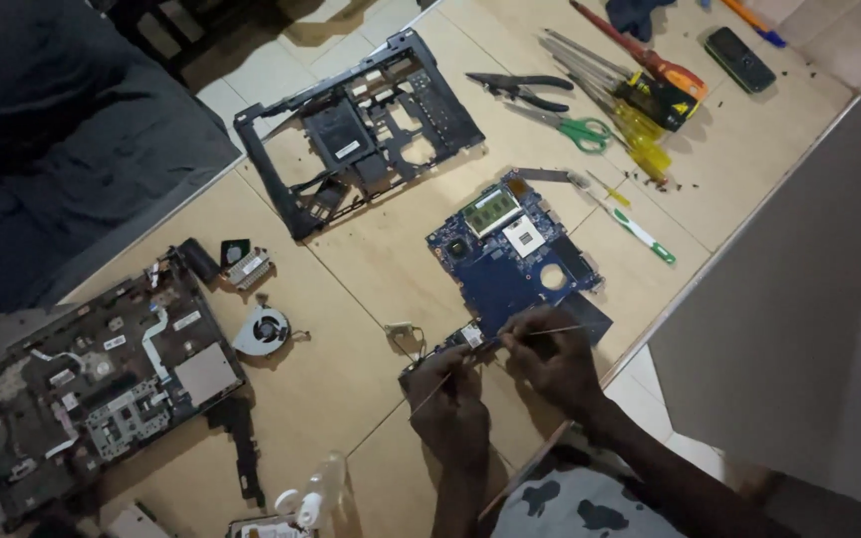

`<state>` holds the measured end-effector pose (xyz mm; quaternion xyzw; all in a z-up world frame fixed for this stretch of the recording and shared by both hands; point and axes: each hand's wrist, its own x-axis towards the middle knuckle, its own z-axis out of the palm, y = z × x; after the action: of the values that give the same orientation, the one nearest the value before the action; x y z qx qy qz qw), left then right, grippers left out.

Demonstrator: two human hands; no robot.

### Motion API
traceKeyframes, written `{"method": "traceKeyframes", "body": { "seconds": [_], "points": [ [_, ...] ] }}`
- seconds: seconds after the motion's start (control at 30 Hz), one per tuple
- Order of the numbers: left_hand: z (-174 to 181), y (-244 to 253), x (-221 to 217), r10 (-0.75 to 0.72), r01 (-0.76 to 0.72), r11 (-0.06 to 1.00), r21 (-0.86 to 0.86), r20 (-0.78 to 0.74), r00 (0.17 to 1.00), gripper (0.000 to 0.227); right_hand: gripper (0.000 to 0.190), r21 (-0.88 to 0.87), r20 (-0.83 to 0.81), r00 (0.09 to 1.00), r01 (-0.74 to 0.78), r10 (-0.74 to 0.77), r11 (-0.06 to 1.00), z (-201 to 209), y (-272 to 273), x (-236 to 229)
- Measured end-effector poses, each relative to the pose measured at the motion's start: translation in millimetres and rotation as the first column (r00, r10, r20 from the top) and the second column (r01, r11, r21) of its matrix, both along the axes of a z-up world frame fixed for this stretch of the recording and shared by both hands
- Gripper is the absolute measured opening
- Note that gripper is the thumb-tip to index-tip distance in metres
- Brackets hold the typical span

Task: The person uses a thin metal tool to work on a small electronic component held in their hands. The workspace contains a disassembled laptop, a motherboard, and various tools.

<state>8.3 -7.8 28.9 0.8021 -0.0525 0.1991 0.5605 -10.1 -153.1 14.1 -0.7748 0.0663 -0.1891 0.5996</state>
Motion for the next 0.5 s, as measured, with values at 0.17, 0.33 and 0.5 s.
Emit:
{"method": "traceKeyframes", "body": {
  "seconds": [0.17,0.33,0.5],
  "points": [
    [-20.8,-1.6,-3.9,-0.02,0.023,0.996,0.088,-0.033,0.999,0.01,0.01,0.077,-0.019,0.996,-0.084,0.085,0.994,-0.5,-1.0,-3.6],
    [-9.9,-2.2,-2.5,-0.039,0.038,0.997,0.072,0.012,0.999,0.012,0.01,0.012,-0.008,0.999,-0.045,0.045,0.999,-1.7,-2.7,-3.6],
    [-26.6,-3.0,-2.3,-0.008,0.01,0.97,0.242,-0.01,1.0,0.021,0.013,-0.017,0.042,0.994,-0.102,0.103,0.995,-11.1,-6.8,1.5]
  ]
}}
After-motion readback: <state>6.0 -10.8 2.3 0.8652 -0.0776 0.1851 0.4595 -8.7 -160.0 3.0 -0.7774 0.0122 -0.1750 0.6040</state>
